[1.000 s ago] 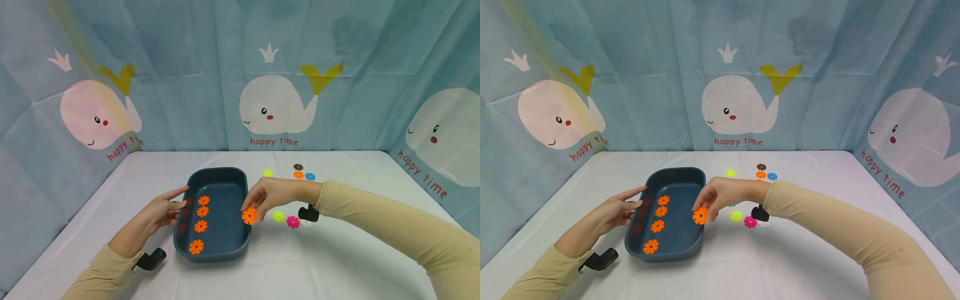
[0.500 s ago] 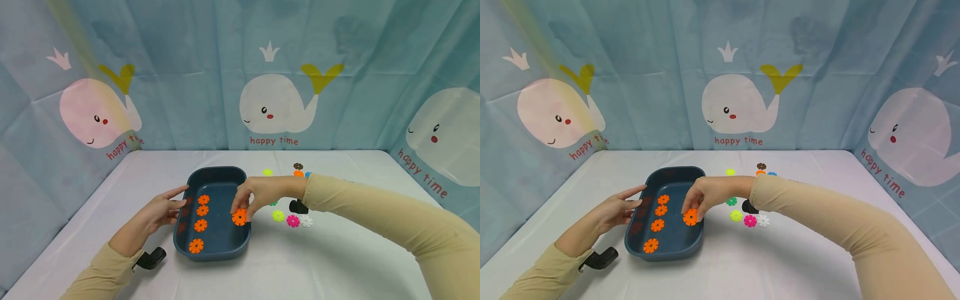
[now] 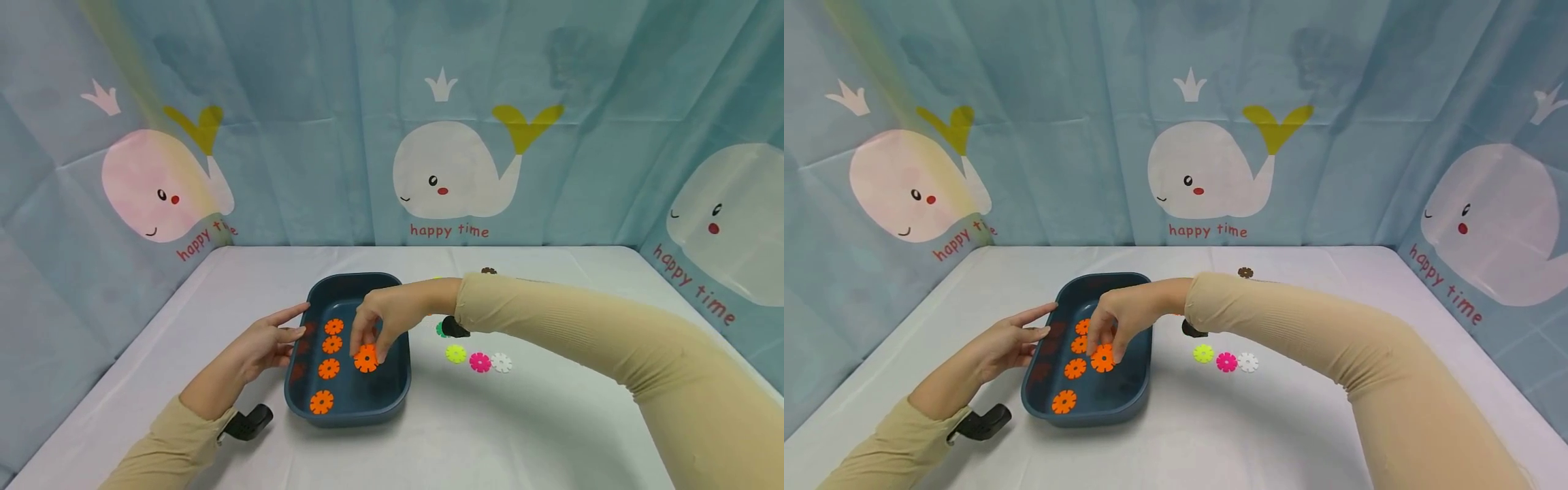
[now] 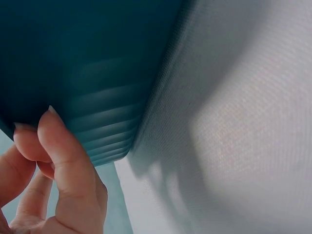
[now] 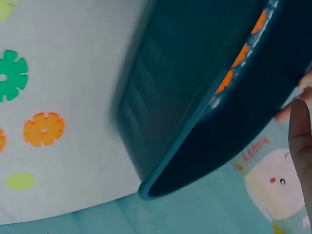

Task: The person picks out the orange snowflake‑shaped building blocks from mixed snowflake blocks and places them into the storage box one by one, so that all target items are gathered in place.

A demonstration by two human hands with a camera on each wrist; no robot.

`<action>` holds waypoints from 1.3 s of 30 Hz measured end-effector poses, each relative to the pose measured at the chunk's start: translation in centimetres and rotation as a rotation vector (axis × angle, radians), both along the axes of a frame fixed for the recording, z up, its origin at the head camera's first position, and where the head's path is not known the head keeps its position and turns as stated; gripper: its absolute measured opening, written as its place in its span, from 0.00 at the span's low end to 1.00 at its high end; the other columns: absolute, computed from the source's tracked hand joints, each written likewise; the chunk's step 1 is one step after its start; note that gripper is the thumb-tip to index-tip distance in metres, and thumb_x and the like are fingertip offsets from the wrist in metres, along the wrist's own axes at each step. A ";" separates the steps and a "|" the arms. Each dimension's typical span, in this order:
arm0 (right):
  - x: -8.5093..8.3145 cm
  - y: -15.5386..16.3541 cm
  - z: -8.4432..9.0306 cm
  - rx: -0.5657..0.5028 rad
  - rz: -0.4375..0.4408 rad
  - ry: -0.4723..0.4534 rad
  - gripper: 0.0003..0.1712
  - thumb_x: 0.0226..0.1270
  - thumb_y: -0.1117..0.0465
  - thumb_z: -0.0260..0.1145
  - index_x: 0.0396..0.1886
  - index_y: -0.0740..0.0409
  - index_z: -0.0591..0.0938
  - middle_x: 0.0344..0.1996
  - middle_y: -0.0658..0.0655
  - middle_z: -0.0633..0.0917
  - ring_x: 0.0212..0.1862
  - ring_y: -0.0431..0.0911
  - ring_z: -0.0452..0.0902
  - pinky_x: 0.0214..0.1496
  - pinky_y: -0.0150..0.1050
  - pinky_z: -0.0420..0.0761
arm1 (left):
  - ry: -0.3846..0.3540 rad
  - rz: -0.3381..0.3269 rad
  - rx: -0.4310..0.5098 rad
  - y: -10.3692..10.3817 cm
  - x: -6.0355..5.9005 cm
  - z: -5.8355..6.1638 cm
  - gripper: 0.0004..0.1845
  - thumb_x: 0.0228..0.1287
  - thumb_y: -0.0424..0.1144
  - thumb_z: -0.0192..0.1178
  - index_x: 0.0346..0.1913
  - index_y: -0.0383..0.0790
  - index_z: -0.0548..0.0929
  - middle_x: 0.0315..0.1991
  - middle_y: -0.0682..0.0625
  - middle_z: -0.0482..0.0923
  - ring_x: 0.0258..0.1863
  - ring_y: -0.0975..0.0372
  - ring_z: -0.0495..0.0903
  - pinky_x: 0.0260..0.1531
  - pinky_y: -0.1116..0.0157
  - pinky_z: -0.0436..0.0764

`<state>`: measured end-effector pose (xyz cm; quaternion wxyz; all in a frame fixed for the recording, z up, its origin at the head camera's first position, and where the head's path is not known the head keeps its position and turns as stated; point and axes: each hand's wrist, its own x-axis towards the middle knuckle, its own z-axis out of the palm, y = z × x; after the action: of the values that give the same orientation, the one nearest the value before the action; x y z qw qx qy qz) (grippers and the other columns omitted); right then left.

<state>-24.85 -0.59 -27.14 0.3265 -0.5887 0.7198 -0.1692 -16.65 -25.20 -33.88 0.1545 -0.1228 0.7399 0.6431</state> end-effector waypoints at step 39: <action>-0.4 -3.9 -7.6 0.119 0.037 -0.179 0.17 0.56 0.69 0.72 0.48 0.61 0.86 0.22 0.47 0.81 0.27 0.36 0.73 0.34 0.27 0.74 | 0.002 0.007 0.027 0.1 -0.1 0.2 0.32 0.73 0.34 0.52 0.76 0.43 0.55 0.32 0.49 0.78 0.24 0.62 0.74 0.27 0.68 0.78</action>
<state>-25.27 -4.49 -34.75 0.4270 -0.5640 0.6856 -0.1719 -16.71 -25.14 -33.70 0.1531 -0.1226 0.7310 0.6536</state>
